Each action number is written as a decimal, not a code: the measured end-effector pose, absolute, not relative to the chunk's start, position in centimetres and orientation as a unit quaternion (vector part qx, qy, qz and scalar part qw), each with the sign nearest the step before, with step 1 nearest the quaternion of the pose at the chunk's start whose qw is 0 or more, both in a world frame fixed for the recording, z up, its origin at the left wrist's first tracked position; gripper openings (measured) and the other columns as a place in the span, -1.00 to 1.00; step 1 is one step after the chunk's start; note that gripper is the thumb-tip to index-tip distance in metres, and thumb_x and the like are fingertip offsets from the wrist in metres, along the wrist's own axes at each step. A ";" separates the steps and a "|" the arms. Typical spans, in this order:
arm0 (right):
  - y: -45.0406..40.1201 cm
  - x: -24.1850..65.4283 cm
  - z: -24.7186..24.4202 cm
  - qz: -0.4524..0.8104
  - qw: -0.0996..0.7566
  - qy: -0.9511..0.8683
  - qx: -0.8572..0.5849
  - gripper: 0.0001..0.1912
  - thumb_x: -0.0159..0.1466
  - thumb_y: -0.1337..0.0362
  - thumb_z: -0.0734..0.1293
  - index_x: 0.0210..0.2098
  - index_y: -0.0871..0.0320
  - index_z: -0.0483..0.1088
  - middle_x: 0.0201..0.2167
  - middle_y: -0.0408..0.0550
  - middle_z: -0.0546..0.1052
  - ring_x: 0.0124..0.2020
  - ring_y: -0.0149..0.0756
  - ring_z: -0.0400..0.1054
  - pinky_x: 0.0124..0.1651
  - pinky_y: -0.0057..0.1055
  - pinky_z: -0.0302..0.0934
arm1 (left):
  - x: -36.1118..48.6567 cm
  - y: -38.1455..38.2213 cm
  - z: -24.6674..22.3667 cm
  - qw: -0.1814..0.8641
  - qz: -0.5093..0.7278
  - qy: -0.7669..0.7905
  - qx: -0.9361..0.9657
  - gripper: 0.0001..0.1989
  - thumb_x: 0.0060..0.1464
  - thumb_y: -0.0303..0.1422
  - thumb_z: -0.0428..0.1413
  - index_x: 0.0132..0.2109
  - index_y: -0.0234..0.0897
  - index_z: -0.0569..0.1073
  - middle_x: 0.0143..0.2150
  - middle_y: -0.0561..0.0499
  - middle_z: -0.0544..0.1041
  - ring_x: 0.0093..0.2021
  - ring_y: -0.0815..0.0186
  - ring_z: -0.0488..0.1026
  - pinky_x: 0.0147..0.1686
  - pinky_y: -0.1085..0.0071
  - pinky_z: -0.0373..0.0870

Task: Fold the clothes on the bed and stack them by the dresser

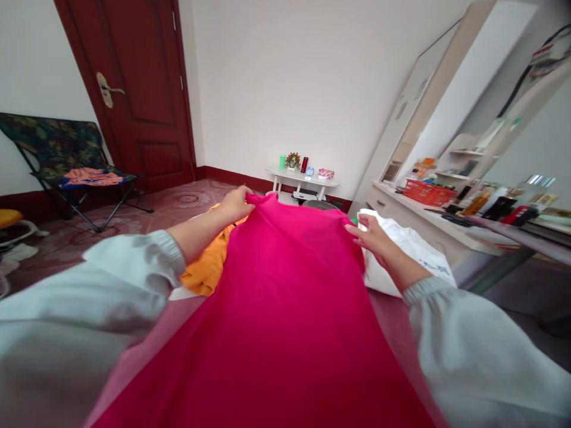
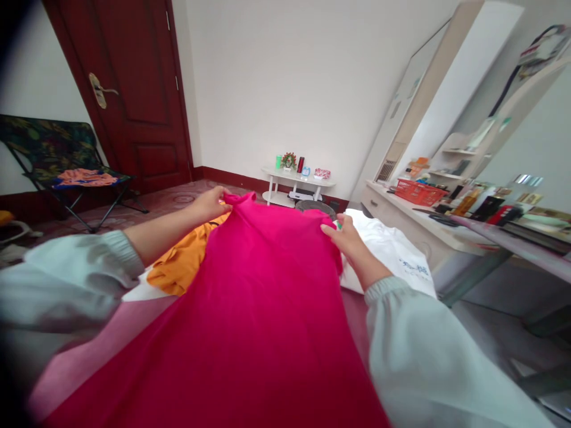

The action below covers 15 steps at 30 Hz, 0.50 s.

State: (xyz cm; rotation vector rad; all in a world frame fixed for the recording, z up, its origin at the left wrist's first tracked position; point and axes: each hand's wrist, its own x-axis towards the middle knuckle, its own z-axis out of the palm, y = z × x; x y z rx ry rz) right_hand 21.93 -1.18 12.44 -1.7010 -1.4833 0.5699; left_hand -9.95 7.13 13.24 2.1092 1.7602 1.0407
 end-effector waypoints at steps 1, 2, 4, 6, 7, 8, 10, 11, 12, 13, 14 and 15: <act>-0.6 21.7 11.3 0.177 0.414 -0.587 -0.673 -0.59 0.21 0.20 0.26 0.01 0.26 0.34 0.03 0.23 0.42 0.10 -0.08 0.26 0.07 -0.15 0.18 | -9.0 7.8 12.4 0.061 0.370 0.587 0.718 -0.48 -0.05 -0.42 0.16 0.10 -0.41 0.31 0.07 -0.21 0.42 0.05 0.17 0.38 0.02 0.31 0.32; -0.4 21.4 9.8 0.119 0.422 -0.601 -0.669 -0.50 0.20 0.19 0.26 0.11 0.25 0.26 0.14 0.23 0.32 0.19 -0.07 0.15 0.15 -0.13 0.10 | -8.2 7.9 11.0 0.040 0.366 0.573 0.732 -0.39 -0.01 -0.39 0.14 0.19 -0.43 0.20 0.18 -0.26 0.30 0.16 0.15 0.28 0.11 0.32 0.24; -1.1 20.5 6.0 0.046 0.378 -0.653 -0.655 -0.31 0.20 0.12 0.27 0.25 0.22 0.06 0.29 0.18 0.11 0.29 -0.08 -0.02 0.25 -0.11 -0.04 | -6.9 6.5 7.2 0.048 0.304 0.538 0.784 -0.34 0.07 -0.28 0.09 0.26 -0.44 0.11 0.30 -0.30 0.11 0.27 0.13 0.14 0.19 0.31 0.14; -2.6 19.6 2.2 0.039 0.278 -0.697 -0.659 -0.33 0.25 0.06 0.19 0.27 0.18 0.04 0.32 0.12 0.06 0.33 -0.10 -0.10 0.29 -0.08 -0.12 | -6.1 4.2 3.1 0.067 0.219 0.505 0.832 -0.38 0.14 -0.16 0.00 0.28 -0.36 0.12 0.34 -0.25 0.05 0.31 0.10 0.06 0.23 0.24 0.08; -3.3 19.3 0.7 0.033 0.231 -0.705 -0.670 -0.37 0.27 0.02 0.16 0.27 0.15 0.07 0.32 0.09 0.06 0.34 -0.08 -0.13 0.30 -0.03 -0.18 | -5.9 3.0 1.5 0.061 0.192 0.499 0.843 -0.41 0.18 -0.12 -0.06 0.27 -0.32 0.16 0.34 -0.23 0.06 0.32 0.08 0.02 0.25 0.17 0.01; -3.8 19.0 -0.4 0.028 0.192 -0.706 -0.681 -0.39 0.29 -0.01 0.12 0.26 0.13 0.11 0.32 0.06 0.07 0.34 -0.07 -0.15 0.30 0.00 -0.21 | -5.9 2.0 0.2 0.052 0.175 0.499 0.847 -0.43 0.20 -0.09 -0.10 0.26 -0.28 0.18 0.34 -0.19 0.07 0.34 0.06 -0.03 0.27 0.12 -0.05; -4.4 18.8 -1.5 0.016 0.145 -0.702 -0.698 -0.40 0.31 -0.04 0.06 0.25 0.09 0.13 0.32 0.03 0.07 0.35 -0.06 -0.18 0.30 0.03 -0.26 | -6.0 0.8 -1.2 0.033 0.158 0.508 0.846 -0.43 0.22 -0.06 -0.17 0.26 -0.23 0.20 0.35 -0.15 0.08 0.35 0.06 -0.08 0.28 0.06 -0.13; -4.5 18.8 -1.6 0.011 0.136 -0.700 -0.701 -0.40 0.32 -0.04 0.05 0.26 0.08 0.12 0.33 0.02 0.06 0.35 -0.07 -0.19 0.30 0.02 -0.25 | -6.1 0.6 -1.5 0.027 0.155 0.514 0.843 -0.43 0.22 -0.04 -0.19 0.27 -0.21 0.20 0.35 -0.14 0.08 0.36 0.06 -0.10 0.28 0.05 -0.14; -4.4 18.8 -1.5 0.007 0.133 -0.699 -0.702 -0.40 0.32 -0.04 0.04 0.27 0.08 0.10 0.33 0.02 0.06 0.35 -0.08 -0.19 0.30 0.01 -0.25 | -6.1 0.5 -1.5 0.024 0.154 0.517 0.842 -0.42 0.22 -0.04 -0.19 0.27 -0.20 0.19 0.35 -0.13 0.08 0.36 0.07 -0.09 0.27 0.05 -0.14; -4.4 18.8 -1.3 0.004 0.133 -0.700 -0.702 -0.40 0.33 -0.04 0.04 0.27 0.08 0.10 0.33 0.02 0.05 0.35 -0.08 -0.19 0.30 0.01 -0.24 | -6.2 0.5 -1.4 0.023 0.155 0.518 0.841 -0.42 0.22 -0.03 -0.19 0.27 -0.20 0.20 0.35 -0.12 0.08 0.36 0.07 -0.09 0.27 0.05 -0.13; -4.3 18.8 -1.1 0.001 0.133 -0.700 -0.702 -0.40 0.33 -0.03 0.04 0.27 0.09 0.10 0.33 0.03 0.06 0.35 -0.08 -0.18 0.29 0.01 -0.24 | -6.2 0.6 -1.2 0.021 0.158 0.516 0.842 -0.43 0.21 -0.03 -0.19 0.27 -0.20 0.21 0.35 -0.11 0.08 0.35 0.07 -0.08 0.27 0.05 -0.13; -4.2 18.8 -0.9 -0.001 0.134 -0.700 -0.701 -0.40 0.33 -0.03 0.04 0.27 0.10 0.10 0.32 0.03 0.06 0.35 -0.08 -0.17 0.29 0.01 -0.23 | -6.2 0.7 -1.1 0.021 0.164 0.512 0.843 -0.43 0.21 -0.04 -0.17 0.26 -0.20 0.22 0.35 -0.11 0.10 0.35 0.08 -0.06 0.27 0.05 -0.12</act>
